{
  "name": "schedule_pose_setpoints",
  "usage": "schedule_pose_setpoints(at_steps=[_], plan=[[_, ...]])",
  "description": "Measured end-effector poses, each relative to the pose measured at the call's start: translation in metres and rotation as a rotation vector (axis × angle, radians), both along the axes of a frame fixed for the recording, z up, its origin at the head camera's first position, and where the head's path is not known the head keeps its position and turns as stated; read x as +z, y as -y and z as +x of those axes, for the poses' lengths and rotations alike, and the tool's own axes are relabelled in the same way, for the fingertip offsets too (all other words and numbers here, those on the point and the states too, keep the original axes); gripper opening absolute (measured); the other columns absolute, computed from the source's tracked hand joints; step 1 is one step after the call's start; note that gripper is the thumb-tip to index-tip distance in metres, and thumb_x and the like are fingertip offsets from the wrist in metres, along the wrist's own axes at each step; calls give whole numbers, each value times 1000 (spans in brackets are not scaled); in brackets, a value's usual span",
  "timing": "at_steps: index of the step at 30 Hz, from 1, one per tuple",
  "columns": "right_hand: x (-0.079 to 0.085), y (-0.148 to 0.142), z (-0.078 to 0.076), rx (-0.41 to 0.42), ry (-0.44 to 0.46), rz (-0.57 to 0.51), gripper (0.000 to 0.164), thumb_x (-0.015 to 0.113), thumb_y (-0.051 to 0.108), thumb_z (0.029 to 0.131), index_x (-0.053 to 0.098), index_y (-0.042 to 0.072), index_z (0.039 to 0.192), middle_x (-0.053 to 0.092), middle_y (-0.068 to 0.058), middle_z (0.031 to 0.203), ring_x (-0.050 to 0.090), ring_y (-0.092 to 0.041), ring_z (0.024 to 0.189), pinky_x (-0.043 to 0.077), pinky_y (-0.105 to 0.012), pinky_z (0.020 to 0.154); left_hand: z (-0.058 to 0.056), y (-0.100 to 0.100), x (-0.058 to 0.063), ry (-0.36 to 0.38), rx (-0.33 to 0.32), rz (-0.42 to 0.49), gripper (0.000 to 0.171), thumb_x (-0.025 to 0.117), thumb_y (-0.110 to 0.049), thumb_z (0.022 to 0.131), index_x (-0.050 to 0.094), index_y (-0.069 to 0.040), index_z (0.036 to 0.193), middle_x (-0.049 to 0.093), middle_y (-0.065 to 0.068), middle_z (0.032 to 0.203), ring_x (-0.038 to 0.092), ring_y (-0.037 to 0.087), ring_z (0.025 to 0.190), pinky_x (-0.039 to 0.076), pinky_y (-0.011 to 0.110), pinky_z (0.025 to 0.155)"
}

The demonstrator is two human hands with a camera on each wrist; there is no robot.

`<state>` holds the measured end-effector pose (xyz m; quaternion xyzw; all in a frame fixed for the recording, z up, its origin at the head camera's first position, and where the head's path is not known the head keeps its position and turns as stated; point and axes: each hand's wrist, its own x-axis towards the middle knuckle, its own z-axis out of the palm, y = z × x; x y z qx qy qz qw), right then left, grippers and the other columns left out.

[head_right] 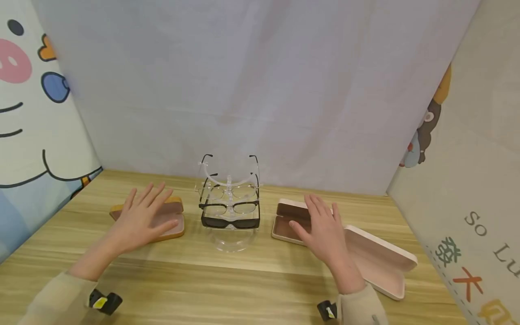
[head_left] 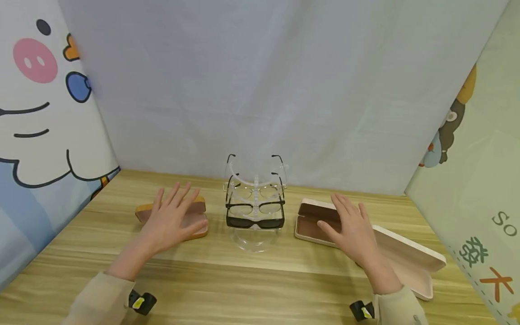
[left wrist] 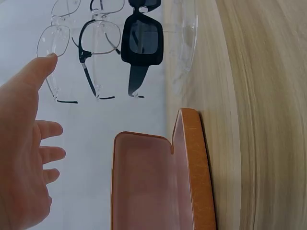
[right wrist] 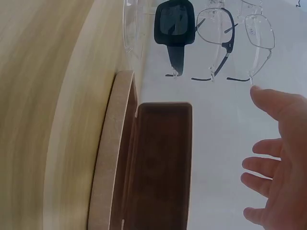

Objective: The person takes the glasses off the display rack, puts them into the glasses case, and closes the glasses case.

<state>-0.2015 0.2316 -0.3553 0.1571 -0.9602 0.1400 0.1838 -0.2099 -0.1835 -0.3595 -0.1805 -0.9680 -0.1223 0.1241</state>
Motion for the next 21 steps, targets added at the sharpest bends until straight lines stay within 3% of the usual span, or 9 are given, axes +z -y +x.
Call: schedule_pose_setpoints(at_steps=[10, 21], plan=[[4, 12, -7, 30, -58, -88, 66, 58, 37, 88, 35, 0, 138, 41, -19, 137, 37, -35, 126, 17, -52, 108, -1, -7, 0, -70, -2, 62, 78, 54, -56, 83, 33, -8, 141, 26, 15, 147, 19, 36, 136, 6, 57, 107], [6, 33, -15, 66, -30, -216, 62, 56, 32, 90, 33, 3, 140, 40, -17, 139, 36, -35, 126, 20, -50, 108, -2, -14, 1, -135, -34, 168, 72, 56, -49, 85, 37, -6, 139, 37, 14, 141, 27, 34, 133, 13, 54, 108]])
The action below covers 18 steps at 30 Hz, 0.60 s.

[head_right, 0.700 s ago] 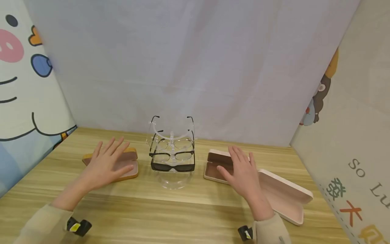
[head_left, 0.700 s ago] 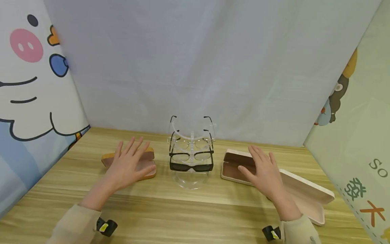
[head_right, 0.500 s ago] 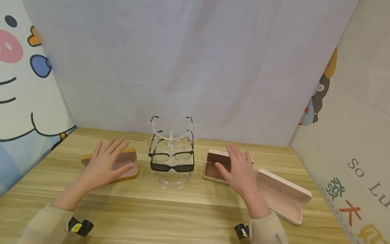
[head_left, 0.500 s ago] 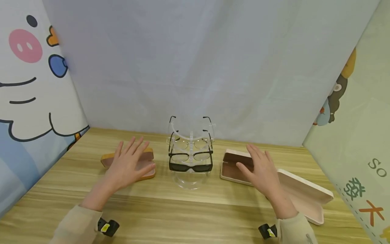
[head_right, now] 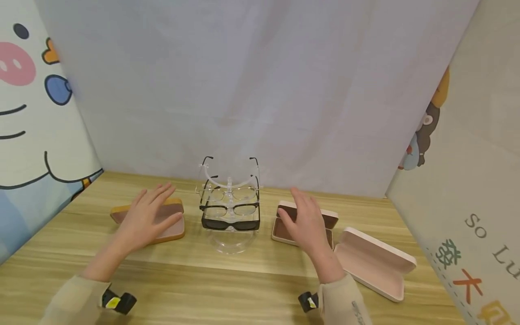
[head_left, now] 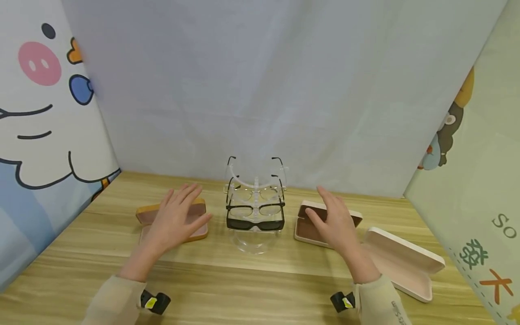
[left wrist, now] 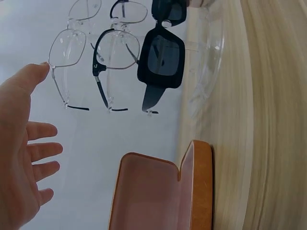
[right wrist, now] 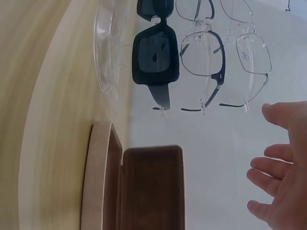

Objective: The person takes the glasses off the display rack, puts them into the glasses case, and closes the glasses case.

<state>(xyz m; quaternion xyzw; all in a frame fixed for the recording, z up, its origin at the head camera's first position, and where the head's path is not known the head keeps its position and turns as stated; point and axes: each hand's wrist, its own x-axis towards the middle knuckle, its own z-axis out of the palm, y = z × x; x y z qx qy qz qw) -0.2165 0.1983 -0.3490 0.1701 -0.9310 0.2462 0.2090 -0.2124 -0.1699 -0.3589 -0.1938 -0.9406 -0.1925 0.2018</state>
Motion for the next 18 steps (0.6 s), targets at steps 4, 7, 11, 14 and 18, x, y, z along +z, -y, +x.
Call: schedule_pose_setpoints(at_steps=[4, 7, 11, 14, 18], plan=[[0, 7, -3, 2, 0, -53, 60, 56, 31, 91, 34, 6, 140, 41, -16, 138, 37, -34, 126, 29, -51, 103, -1, -3, 0, -27, -7, 33, 69, 58, -46, 85, 39, -6, 138, 40, 15, 139, 32, 32, 130, 17, 54, 107], [0, 12, -6, 7, 10, -100, 59, 55, 32, 91, 34, 8, 140, 41, -16, 138, 38, -34, 125, 34, -52, 99, -2, -6, 1, -40, -10, 58, 67, 59, -44, 85, 40, -5, 137, 42, 16, 138, 35, 33, 128, 19, 54, 106], [2, 17, -10, 14, 32, -163, 61, 55, 31, 91, 31, 7, 142, 40, -14, 139, 36, -33, 128, 32, -50, 102, -6, -15, 2, -60, -22, 96, 65, 60, -41, 85, 42, -4, 135, 43, 17, 136, 39, 34, 125, 25, 54, 103], [3, 21, -13, 27, 37, -199, 62, 55, 28, 91, 29, 4, 142, 40, -13, 140, 34, -31, 130, 29, -47, 105, -8, -22, 2, -69, -27, 124, 64, 60, -41, 86, 42, -5, 136, 44, 16, 136, 40, 35, 124, 30, 53, 101], [2, 29, -15, 58, 31, -244, 60, 56, 25, 91, 32, 3, 140, 41, -13, 139, 36, -29, 129, 30, -46, 105, -9, -27, 2, -73, -32, 164, 64, 60, -40, 86, 41, -6, 136, 45, 16, 136, 42, 35, 123, 33, 51, 100]])
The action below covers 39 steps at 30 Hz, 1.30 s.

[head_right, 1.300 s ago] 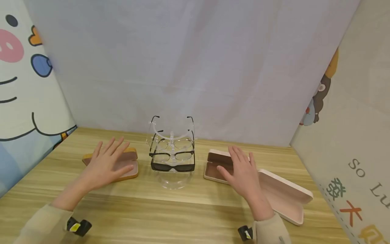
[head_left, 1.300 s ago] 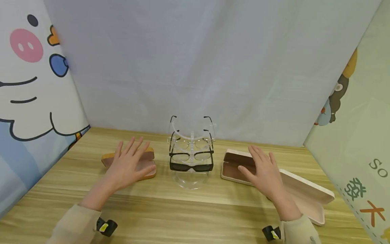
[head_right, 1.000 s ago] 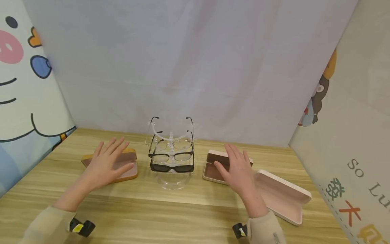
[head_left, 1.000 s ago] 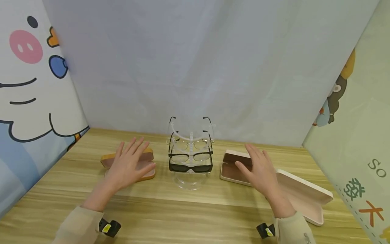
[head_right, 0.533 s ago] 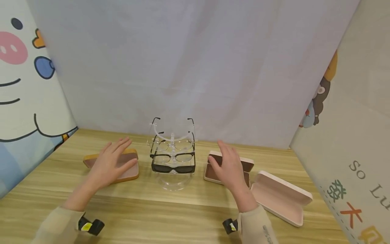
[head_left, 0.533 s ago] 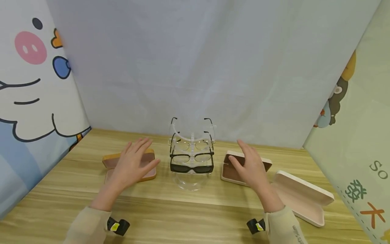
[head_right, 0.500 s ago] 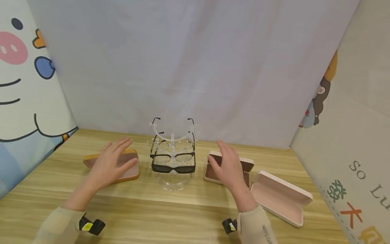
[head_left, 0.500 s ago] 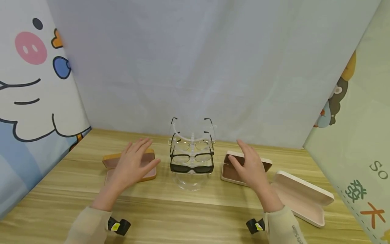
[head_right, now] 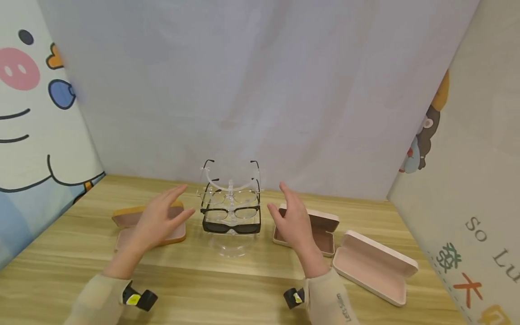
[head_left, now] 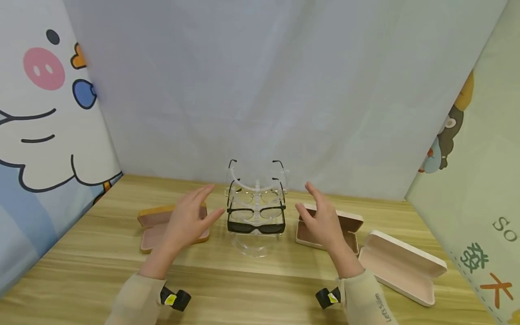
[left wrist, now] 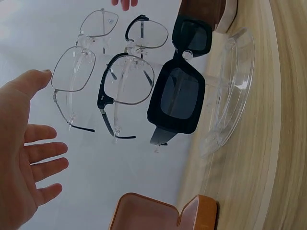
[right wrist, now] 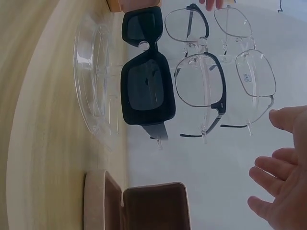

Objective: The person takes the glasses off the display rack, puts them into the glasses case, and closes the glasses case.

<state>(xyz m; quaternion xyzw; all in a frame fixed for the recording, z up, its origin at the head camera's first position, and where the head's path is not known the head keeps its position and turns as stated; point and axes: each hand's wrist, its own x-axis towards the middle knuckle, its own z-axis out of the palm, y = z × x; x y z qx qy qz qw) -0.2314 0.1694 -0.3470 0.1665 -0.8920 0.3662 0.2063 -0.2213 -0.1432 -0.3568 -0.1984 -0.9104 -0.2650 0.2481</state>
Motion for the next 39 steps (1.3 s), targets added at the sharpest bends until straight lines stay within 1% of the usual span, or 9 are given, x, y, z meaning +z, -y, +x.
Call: schedule_pose_setpoints(at_steps=[5, 8, 10, 13, 18, 23, 29, 33, 39], plan=[[-2, 6, -2, 17, -7, -45, 60, 57, 24, 91, 30, 2, 141, 43, -13, 138, 37, -29, 129, 30, -46, 105, -3, -7, 0, 1, 6, 40, 64, 60, -41, 86, 42, -6, 136, 47, 17, 133, 48, 35, 116, 37, 50, 98], [0, 10, -2, 28, 0, -68, 59, 56, 25, 91, 31, 4, 141, 42, -12, 139, 36, -28, 129, 29, -46, 105, -4, -12, 0, 21, 12, 65, 65, 59, -43, 86, 41, -6, 136, 47, 16, 133, 50, 34, 114, 37, 50, 97], [0, 13, -3, 39, 9, -71, 58, 55, 26, 91, 32, 5, 141, 41, -12, 140, 36, -28, 129, 29, -46, 106, -4, -14, 1, 46, 15, 79, 65, 58, -44, 86, 40, -7, 137, 46, 16, 134, 49, 35, 115, 37, 50, 98], [2, 17, -3, 49, 17, -73, 56, 55, 27, 92, 35, 7, 140, 40, -13, 140, 37, -28, 129, 30, -46, 105, -3, -17, 1, 99, 16, 102, 67, 56, -46, 87, 37, -8, 139, 43, 15, 137, 41, 35, 124, 34, 52, 99], [5, 25, -5, 60, 24, -85, 52, 55, 25, 92, 38, 6, 138, 43, -14, 138, 38, -29, 128, 32, -46, 104, -4, -21, 2, 153, 23, 127, 69, 55, -48, 87, 35, -10, 140, 40, 15, 139, 38, 36, 126, 32, 53, 101], [6, 32, -6, 59, 37, -94, 51, 54, 25, 92, 39, 7, 137, 43, -13, 137, 38, -28, 128, 31, -44, 105, -3, -28, 2, 150, 22, 181, 66, 55, -45, 88, 36, -9, 140, 41, 15, 139, 38, 35, 127, 32, 51, 102], [5, 38, -7, 60, 42, -157, 47, 50, 23, 94, 41, 6, 136, 45, -11, 136, 38, -24, 128, 30, -42, 106, -3, -36, 0, 139, 22, 230, 64, 52, -42, 91, 34, -5, 140, 39, 15, 140, 36, 32, 128, 32, 47, 103], [5, 41, -8, 57, 57, -181, 46, 48, 24, 95, 41, 4, 136, 46, -10, 136, 38, -23, 129, 30, -41, 106, -4, -40, 0, 122, 10, 271, 62, 52, -39, 91, 34, -4, 139, 42, 15, 138, 40, 31, 125, 35, 47, 101], [6, 44, -8, 52, 83, -185, 46, 47, 25, 96, 40, 5, 136, 46, -8, 137, 37, -22, 129, 30, -40, 106, -5, -43, 1, 142, -2, 328, 60, 52, -38, 91, 36, -5, 139, 47, 15, 133, 45, 30, 121, 38, 46, 99]])
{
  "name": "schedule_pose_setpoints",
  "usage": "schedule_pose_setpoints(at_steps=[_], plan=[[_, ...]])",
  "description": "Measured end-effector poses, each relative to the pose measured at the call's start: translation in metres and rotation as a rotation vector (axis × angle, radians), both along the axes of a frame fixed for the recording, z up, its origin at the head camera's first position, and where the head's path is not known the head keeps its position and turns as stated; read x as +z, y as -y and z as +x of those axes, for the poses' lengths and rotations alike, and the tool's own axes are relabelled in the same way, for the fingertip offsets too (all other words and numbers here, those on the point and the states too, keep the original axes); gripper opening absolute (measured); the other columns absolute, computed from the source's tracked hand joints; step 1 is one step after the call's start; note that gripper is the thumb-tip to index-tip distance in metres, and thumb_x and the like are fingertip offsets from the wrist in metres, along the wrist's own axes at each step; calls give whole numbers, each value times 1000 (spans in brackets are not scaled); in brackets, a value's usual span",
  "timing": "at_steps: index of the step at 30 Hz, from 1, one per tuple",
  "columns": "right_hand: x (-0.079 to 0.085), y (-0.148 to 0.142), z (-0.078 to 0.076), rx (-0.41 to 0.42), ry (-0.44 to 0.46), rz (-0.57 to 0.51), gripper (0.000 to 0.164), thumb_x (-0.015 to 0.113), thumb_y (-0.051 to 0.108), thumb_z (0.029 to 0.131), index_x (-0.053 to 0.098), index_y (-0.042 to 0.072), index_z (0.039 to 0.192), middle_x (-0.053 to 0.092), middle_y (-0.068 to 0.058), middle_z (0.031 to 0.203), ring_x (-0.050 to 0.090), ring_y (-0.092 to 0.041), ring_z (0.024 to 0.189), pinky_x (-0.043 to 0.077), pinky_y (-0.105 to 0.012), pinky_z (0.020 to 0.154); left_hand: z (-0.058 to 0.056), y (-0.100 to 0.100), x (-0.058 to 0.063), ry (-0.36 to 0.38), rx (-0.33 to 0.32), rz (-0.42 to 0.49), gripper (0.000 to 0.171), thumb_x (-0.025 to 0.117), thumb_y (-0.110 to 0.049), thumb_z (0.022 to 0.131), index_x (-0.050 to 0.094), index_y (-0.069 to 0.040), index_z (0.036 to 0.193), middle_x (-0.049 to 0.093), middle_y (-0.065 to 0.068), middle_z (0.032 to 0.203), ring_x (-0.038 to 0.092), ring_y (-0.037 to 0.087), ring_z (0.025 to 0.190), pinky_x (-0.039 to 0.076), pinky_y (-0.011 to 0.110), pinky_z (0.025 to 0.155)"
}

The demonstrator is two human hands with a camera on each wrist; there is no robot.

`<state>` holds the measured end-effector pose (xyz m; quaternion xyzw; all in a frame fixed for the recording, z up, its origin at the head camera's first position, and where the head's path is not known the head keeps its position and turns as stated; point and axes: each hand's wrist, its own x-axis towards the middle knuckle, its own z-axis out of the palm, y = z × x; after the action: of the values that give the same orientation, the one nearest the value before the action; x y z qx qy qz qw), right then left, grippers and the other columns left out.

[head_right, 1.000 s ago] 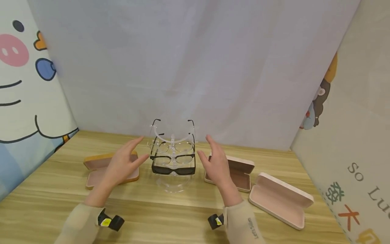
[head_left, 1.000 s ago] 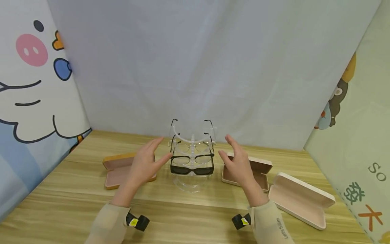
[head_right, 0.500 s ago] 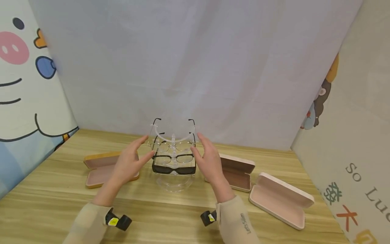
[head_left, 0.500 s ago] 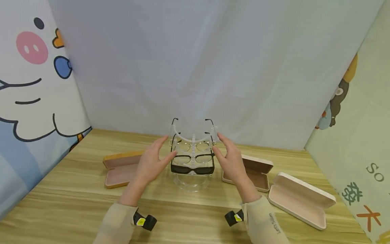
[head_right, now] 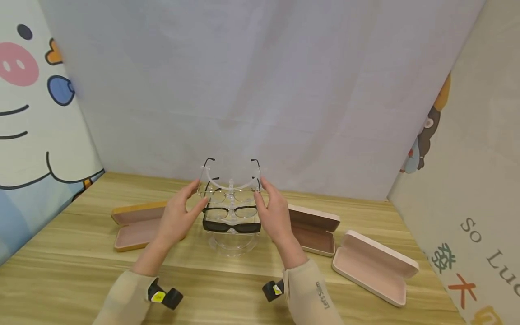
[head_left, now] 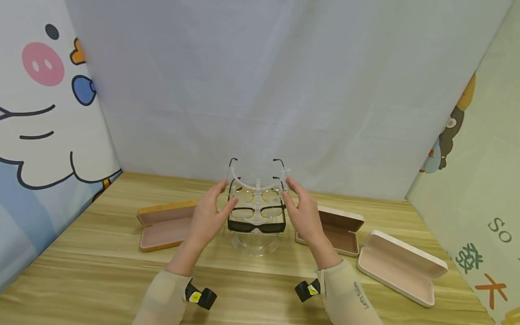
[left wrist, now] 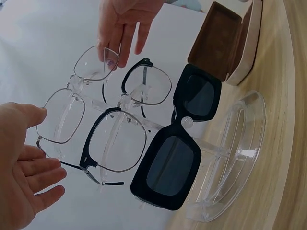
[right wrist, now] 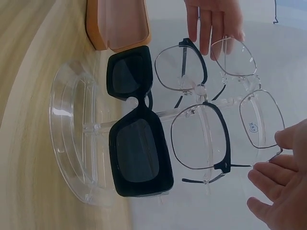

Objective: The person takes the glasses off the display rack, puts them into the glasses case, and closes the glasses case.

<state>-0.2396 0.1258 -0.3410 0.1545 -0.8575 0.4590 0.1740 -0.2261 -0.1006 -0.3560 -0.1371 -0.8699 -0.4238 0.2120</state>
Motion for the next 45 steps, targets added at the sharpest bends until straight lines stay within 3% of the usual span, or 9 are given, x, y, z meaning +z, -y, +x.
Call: schedule_pose_setpoints(at_steps=[20, 27, 29, 32, 34, 37, 40, 43, 45], plan=[[-2, -2, 3, -9, 15, -2, 45, 43, 25, 97, 40, 5, 137, 47, -6, 136, 38, -22, 129, 31, -41, 106, -5, -3, -3, -80, 3, 153, 38, 55, -11, 91, 51, 1, 127, 56, 19, 122, 56, 32, 109, 46, 44, 90], [-3, -1, 3, -13, -28, -18, 44, 45, 23, 97, 39, 7, 137, 50, -4, 133, 41, -21, 126, 39, -42, 96, -5, -6, -3, -85, 1, 164, 39, 55, -10, 91, 50, 0, 129, 60, 17, 117, 59, 27, 106, 46, 28, 59], [-4, -1, 2, -20, -37, -25, 42, 45, 22, 96, 42, 9, 136, 51, -5, 132, 54, -23, 110, 42, -40, 89, -5, -6, -3, -95, 0, 158, 38, 54, -10, 91, 51, -1, 128, 62, 17, 115, 60, 25, 104, 42, 24, 56], [-4, -2, 3, -39, -38, -31, 38, 47, 22, 96, 48, 11, 133, 53, -5, 130, 56, -21, 80, 43, -35, 81, -6, -7, -3, -98, 7, 155, 36, 54, -11, 91, 53, -3, 126, 63, 16, 112, 63, 17, 69, 36, 21, 45], [-4, -2, 3, -50, -32, -35, 37, 48, 22, 95, 50, 11, 131, 54, -6, 129, 44, -16, 56, 43, -31, 72, -6, -7, -3, -93, 12, 154, 36, 55, -11, 91, 54, -4, 126, 64, 15, 111, 48, 7, 45, 33, 20, 40], [-4, -2, 4, -60, -29, -36, 37, 49, 23, 95, 51, 13, 130, 54, -5, 129, 33, -5, 41, 42, -24, 58, -6, -7, -2, -89, 13, 156, 37, 55, -12, 91, 53, -5, 127, 64, 15, 111, 20, 4, 31, 25, 20, 33], [-3, -4, 5, -61, -26, -49, 37, 49, 25, 94, 51, 15, 130, 54, -5, 129, 18, -2, 28, 32, -22, 37, -5, -7, 1, -117, 8, 156, 37, 56, -11, 90, 53, -5, 127, 64, 16, 110, 32, 7, 32, 25, 20, 32], [-2, -6, 6, -49, -26, -74, 38, 50, 27, 94, 52, 15, 130, 54, -6, 128, 20, 0, 26, 27, -21, 29, -4, -8, 4, -154, 3, 162, 36, 56, -11, 90, 54, -5, 126, 64, 16, 110, 57, 17, 52, 28, 20, 35], [-1, -7, 8, -38, -27, -89, 38, 49, 29, 94, 52, 16, 130, 55, -6, 128, 21, 0, 26, 25, -21, 27, -3, -8, 6, -167, 3, 167, 36, 56, -11, 90, 55, -5, 125, 64, 15, 111, 60, 19, 61, 28, 20, 36]])
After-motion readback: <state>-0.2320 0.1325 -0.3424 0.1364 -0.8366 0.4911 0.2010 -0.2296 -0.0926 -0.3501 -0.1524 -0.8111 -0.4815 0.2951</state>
